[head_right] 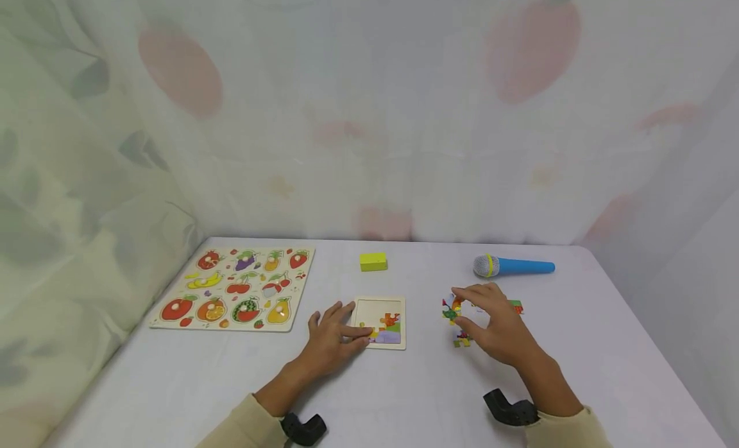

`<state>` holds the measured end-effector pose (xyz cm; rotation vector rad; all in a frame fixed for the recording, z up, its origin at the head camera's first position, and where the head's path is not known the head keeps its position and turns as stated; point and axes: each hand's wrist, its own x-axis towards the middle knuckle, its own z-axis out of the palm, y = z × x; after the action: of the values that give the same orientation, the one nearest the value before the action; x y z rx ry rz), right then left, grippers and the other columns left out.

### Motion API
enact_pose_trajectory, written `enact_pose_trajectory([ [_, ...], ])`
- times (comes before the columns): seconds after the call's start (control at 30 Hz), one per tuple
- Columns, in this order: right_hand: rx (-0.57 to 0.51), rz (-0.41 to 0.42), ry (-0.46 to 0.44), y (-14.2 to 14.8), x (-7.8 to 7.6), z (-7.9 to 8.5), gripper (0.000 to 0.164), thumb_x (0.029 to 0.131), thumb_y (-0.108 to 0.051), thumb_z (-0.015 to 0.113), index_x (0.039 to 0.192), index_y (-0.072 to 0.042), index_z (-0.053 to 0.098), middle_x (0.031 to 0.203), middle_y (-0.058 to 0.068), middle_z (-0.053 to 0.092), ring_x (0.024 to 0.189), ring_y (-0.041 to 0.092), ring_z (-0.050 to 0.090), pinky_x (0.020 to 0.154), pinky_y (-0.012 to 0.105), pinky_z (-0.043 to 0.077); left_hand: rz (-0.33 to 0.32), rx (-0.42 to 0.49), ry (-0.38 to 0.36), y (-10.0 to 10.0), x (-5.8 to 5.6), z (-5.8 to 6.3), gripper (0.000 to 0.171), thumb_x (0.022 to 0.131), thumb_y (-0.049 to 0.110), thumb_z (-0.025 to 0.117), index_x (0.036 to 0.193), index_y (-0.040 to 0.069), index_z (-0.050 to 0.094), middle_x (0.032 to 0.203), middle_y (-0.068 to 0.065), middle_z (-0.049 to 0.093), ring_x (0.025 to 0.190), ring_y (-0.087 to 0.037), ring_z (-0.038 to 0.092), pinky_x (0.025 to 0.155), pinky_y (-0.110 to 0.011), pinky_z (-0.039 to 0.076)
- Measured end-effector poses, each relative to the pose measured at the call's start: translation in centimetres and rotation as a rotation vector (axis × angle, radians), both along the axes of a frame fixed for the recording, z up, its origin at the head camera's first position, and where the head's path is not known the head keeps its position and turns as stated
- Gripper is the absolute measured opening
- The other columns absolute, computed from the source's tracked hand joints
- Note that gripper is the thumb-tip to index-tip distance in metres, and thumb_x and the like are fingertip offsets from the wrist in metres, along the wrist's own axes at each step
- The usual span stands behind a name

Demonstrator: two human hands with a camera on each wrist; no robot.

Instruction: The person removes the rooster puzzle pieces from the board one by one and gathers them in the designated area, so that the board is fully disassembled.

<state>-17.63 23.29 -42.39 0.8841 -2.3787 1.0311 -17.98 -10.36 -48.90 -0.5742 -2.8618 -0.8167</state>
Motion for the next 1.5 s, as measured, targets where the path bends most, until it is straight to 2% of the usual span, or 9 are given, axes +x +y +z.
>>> enact_pose_trajectory([
  [0.27, 0.013, -0.031, 0.021, 2.9, 0.5, -1.4, 0.063, 0.068, 0.007, 0.082, 0.127, -0.005, 0.062, 0.114, 0.002, 0.064, 0.105, 0.009, 0.049, 0.087, 0.013, 0.035, 0.0, 0.01, 0.0, 0.0, 0.1, 0.0, 0.023, 0.085, 0.037, 0.072, 0.106, 0.028, 0.077, 0.143, -0.013, 0.046, 0.136, -0.038, 0.029, 0.099, -0.07, 0.009],
  [0.5, 0.059, -0.119, -0.052, 4.6, 0.7, -3.2, 0.059, 0.071, -0.001, 0.083, 0.126, -0.008, 0.064, 0.11, 0.002, 0.065, 0.106, 0.006, 0.048, 0.089, 0.009, 0.03, 0.002, 0.0, -0.001, 0.0, 0.0, 0.1, 0.023, 0.086, 0.037, 0.072, 0.107, 0.029, 0.076, 0.143, -0.012, 0.046, 0.136, -0.038, 0.029, 0.099, -0.069, 0.009],
  [0.73, 0.118, -0.119, -0.06, 5.4, 0.6, -4.3, 0.056, 0.073, -0.003, 0.083, 0.125, -0.003, 0.062, 0.11, 0.003, 0.065, 0.099, 0.014, 0.051, 0.077, 0.023, 0.042, 0.0, 0.016, -0.005, -0.1, 0.0, 0.2, 0.023, 0.085, 0.036, 0.073, 0.106, 0.028, 0.077, 0.144, -0.012, 0.045, 0.136, -0.038, 0.029, 0.1, -0.069, 0.009],
  [0.87, 0.159, -0.121, -0.085, 5.8, 0.4, -5.2, 0.055, 0.074, -0.005, 0.082, 0.125, -0.002, 0.062, 0.105, -0.003, 0.064, 0.096, 0.015, 0.052, 0.075, 0.03, 0.045, 0.002, 0.016, -0.005, 0.0, 0.0, 0.2, 0.023, 0.085, 0.036, 0.073, 0.107, 0.028, 0.076, 0.144, -0.012, 0.045, 0.136, -0.038, 0.029, 0.1, -0.068, 0.008],
  [1.03, 0.196, -0.152, -0.137, 6.3, 0.4, -6.0, 0.056, 0.074, -0.007, 0.083, 0.126, -0.002, 0.063, 0.103, -0.005, 0.064, 0.092, 0.015, 0.054, 0.076, 0.034, 0.046, 0.002, 0.007, -0.006, -0.1, 0.0, 0.0, 0.023, 0.085, 0.037, 0.073, 0.107, 0.028, 0.076, 0.144, -0.012, 0.045, 0.136, -0.038, 0.029, 0.1, -0.069, 0.008],
  [1.27, 0.237, -0.178, -0.17, 6.7, 0.4, -6.0, 0.057, 0.075, -0.008, 0.083, 0.128, -0.006, 0.062, 0.103, -0.007, 0.062, 0.093, 0.015, 0.052, 0.077, 0.035, 0.046, -0.003, 0.018, 0.001, -0.2, 0.0, 0.1, 0.023, 0.085, 0.037, 0.073, 0.106, 0.028, 0.077, 0.143, -0.013, 0.045, 0.136, -0.038, 0.03, 0.099, -0.069, 0.009],
  [1.37, 0.241, -0.177, -0.186, 6.8, 0.5, -5.9, 0.056, 0.075, -0.009, 0.082, 0.128, -0.005, 0.062, 0.105, -0.005, 0.064, 0.096, 0.018, 0.053, 0.079, 0.038, 0.047, -0.005, 0.017, 0.002, -0.2, -0.1, 0.1, 0.023, 0.085, 0.036, 0.073, 0.106, 0.028, 0.077, 0.143, -0.013, 0.045, 0.136, -0.038, 0.03, 0.099, -0.069, 0.009],
  [1.5, 0.229, -0.182, -0.225, 6.6, 0.7, -5.4, 0.053, 0.078, -0.012, 0.08, 0.127, -0.004, 0.062, 0.115, 0.007, 0.064, 0.104, 0.029, 0.052, 0.082, 0.053, 0.044, -0.004, 0.01, -0.003, -0.1, -0.1, 0.0, 0.023, 0.085, 0.037, 0.073, 0.106, 0.029, 0.076, 0.144, -0.013, 0.045, 0.136, -0.038, 0.03, 0.099, -0.069, 0.009],
])
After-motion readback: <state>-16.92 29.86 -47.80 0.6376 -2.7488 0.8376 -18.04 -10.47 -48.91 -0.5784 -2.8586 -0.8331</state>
